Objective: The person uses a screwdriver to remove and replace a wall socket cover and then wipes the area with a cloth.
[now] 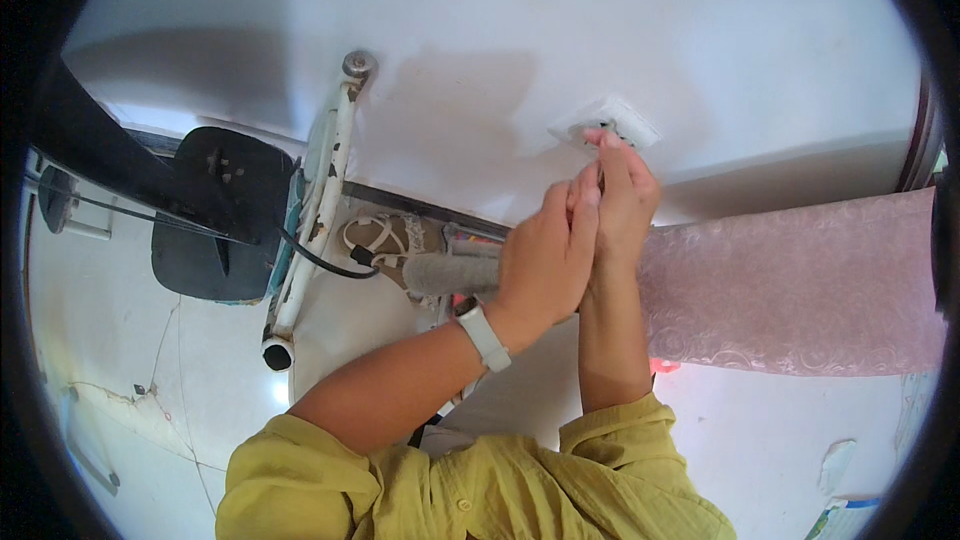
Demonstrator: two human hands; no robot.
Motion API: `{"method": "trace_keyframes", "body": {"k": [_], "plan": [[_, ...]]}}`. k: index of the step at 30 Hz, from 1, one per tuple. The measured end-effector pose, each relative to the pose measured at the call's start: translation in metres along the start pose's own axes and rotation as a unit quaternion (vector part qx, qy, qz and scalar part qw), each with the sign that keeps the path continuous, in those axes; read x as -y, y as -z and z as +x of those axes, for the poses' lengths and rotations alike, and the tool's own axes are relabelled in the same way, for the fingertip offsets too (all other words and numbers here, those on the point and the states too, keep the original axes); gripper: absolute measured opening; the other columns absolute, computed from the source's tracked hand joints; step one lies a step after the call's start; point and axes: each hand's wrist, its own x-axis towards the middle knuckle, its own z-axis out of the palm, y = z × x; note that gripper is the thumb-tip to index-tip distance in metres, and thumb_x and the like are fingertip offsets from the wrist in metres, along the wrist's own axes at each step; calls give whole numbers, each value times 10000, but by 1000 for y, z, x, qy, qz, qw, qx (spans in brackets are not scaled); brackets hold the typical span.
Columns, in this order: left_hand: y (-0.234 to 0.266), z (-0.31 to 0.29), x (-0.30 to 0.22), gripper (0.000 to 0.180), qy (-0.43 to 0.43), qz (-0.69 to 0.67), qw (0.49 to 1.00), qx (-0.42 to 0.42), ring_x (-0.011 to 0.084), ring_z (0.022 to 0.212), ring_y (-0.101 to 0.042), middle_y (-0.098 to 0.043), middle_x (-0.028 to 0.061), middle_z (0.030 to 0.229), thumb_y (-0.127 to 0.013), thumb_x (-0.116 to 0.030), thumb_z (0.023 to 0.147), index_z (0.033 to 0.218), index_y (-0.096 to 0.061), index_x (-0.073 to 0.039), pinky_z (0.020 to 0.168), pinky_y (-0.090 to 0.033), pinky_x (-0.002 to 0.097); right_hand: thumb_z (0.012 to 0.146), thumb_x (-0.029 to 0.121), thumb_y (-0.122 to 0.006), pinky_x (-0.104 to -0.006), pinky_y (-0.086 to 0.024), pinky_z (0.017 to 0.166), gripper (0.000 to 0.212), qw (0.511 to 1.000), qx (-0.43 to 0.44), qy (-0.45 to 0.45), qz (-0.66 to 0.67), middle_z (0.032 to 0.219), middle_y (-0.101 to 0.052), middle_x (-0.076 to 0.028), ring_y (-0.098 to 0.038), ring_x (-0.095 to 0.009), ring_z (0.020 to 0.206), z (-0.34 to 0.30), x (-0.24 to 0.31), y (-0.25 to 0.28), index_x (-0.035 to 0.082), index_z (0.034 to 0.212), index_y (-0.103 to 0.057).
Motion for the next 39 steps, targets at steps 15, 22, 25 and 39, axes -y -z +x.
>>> {"method": "trace_keyframes", "body": {"k": [15,22,25,39], "plan": [[1,1,9,378,-21,-12,997,-75,440,743,-561,-594,251,799,-333,-337,941,967,-466,16,663,-419,493,913,174,-474,-217,-315,407,252,995,66,-50,-47,479,-436,15,-367,-53,402,10,-7,-14,-30,853,-609],[2,-2,1,380,-48,-5,998,-40,423,780,-564,-589,256,825,-306,-313,951,1024,-487,13,684,-426,467,918,180,-468,-217,-300,409,263,997,60,-12,-38,470,-429,15,-359,-52,403,7,7,-11,-35,858,-609],[-3,-5,4,367,-39,12,998,-49,437,744,-571,-597,260,792,-308,-316,944,1008,-461,11,661,-433,500,921,182,-463,-218,-304,407,269,996,73,-40,-25,471,-429,14,-367,-52,406,6,5,-5,-31,838,-605],[-4,1,9,402,-29,14,997,-77,448,734,-561,-585,278,769,-276,-329,951,957,-448,35,650,-421,504,915,191,-463,-227,-333,430,270,989,92,-69,-89,489,-448,10,-393,-60,423,16,-3,-11,-16,822,-609]]}}
